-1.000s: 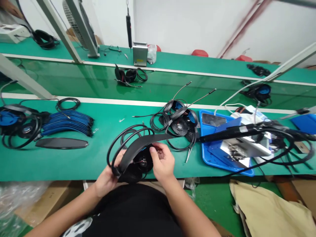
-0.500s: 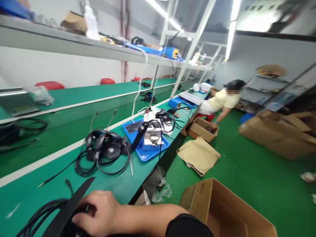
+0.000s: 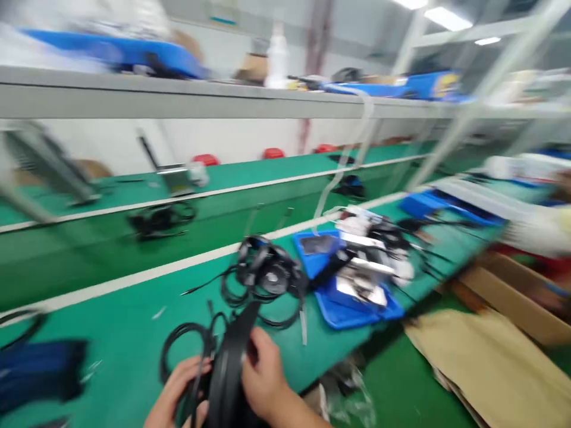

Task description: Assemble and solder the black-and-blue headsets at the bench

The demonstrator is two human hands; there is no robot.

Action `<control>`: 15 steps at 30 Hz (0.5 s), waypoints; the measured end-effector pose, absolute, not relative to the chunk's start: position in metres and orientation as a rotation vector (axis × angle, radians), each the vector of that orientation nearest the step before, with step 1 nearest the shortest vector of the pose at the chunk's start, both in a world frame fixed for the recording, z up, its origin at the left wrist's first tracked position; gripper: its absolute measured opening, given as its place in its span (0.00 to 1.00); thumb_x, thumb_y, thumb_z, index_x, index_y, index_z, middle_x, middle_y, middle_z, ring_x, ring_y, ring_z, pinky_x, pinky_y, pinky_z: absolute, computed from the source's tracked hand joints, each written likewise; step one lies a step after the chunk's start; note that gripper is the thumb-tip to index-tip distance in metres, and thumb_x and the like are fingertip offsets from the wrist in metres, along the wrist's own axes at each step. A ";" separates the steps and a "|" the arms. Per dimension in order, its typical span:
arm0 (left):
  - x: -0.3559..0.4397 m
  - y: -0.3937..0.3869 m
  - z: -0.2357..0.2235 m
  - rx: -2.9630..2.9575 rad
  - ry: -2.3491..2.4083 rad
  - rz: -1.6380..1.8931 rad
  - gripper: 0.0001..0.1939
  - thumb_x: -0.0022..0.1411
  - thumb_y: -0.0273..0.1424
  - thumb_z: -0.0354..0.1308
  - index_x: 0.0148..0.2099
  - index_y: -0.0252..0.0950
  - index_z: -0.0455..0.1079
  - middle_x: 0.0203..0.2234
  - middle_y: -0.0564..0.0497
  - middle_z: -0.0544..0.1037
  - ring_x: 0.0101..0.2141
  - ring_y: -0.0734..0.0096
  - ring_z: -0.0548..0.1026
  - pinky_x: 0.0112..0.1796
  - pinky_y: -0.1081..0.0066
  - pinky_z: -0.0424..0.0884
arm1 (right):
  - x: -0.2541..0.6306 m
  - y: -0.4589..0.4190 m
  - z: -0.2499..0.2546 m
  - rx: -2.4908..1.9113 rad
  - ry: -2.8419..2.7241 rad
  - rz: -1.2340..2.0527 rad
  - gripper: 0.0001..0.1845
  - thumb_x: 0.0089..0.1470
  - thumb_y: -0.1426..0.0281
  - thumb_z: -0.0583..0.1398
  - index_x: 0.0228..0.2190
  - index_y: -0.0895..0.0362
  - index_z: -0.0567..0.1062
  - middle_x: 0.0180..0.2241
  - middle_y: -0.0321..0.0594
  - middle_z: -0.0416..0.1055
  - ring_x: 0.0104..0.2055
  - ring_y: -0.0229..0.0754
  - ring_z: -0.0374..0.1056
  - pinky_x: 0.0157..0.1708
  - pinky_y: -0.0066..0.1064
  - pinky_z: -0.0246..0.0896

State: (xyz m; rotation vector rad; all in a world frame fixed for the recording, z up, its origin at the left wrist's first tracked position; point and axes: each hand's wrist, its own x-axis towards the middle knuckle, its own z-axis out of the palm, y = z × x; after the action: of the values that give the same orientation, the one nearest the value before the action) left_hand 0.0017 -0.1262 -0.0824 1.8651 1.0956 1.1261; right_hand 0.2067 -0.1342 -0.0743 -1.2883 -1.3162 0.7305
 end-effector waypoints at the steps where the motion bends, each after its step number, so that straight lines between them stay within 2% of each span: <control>1: -0.003 -0.127 -0.074 1.808 1.101 1.062 0.15 0.61 0.44 0.63 0.46 0.44 0.80 0.42 0.41 0.82 0.38 0.55 0.83 0.29 0.67 0.81 | 0.210 -0.135 -0.079 -1.304 -1.263 0.772 0.17 0.60 0.56 0.60 0.41 0.56 0.78 0.31 0.41 0.77 0.32 0.44 0.72 0.35 0.33 0.73; 4: -0.016 -0.099 -0.047 1.670 1.232 1.034 0.12 0.64 0.35 0.60 0.47 0.41 0.78 0.45 0.42 0.81 0.38 0.61 0.82 0.34 0.66 0.80 | 0.214 -0.135 -0.093 -1.326 -1.189 0.931 0.22 0.58 0.54 0.63 0.47 0.55 0.79 0.35 0.44 0.80 0.34 0.50 0.77 0.35 0.36 0.76; 7: -0.040 -0.039 -0.024 1.735 1.554 1.037 0.11 0.64 0.30 0.55 0.45 0.38 0.77 0.41 0.44 0.81 0.40 0.63 0.81 0.38 0.67 0.79 | 0.211 -0.138 -0.098 -1.346 -1.179 0.993 0.26 0.56 0.49 0.64 0.47 0.54 0.81 0.33 0.45 0.80 0.33 0.53 0.78 0.31 0.37 0.78; 9: -0.057 0.012 -0.014 1.742 1.811 0.969 0.13 0.64 0.28 0.53 0.47 0.37 0.77 0.41 0.45 0.81 0.39 0.64 0.80 0.40 0.66 0.79 | 0.208 -0.140 -0.100 -1.383 -1.163 1.007 0.26 0.55 0.49 0.64 0.46 0.55 0.82 0.31 0.45 0.80 0.30 0.53 0.78 0.29 0.37 0.77; 13: -0.079 0.120 -0.001 1.755 2.030 0.922 0.19 0.63 0.24 0.54 0.54 0.36 0.76 0.52 0.42 0.77 0.48 0.59 0.78 0.56 0.60 0.74 | 0.208 -0.135 -0.103 -1.478 -1.119 1.007 0.25 0.52 0.49 0.65 0.45 0.51 0.83 0.31 0.46 0.81 0.31 0.57 0.79 0.28 0.40 0.78; 15: -0.083 0.167 0.003 1.797 2.103 0.856 0.22 0.62 0.24 0.58 0.57 0.39 0.76 0.59 0.43 0.73 0.57 0.52 0.72 0.62 0.57 0.67 | 0.209 -0.131 -0.101 -1.513 -1.126 0.964 0.26 0.47 0.50 0.67 0.45 0.48 0.84 0.32 0.46 0.81 0.34 0.63 0.80 0.29 0.45 0.79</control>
State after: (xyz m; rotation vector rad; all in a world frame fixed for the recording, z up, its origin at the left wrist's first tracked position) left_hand -0.0834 0.1669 0.0030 1.7967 2.1028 0.8562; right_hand 0.2090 -0.1306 -0.1010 -1.5129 -1.1261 0.9642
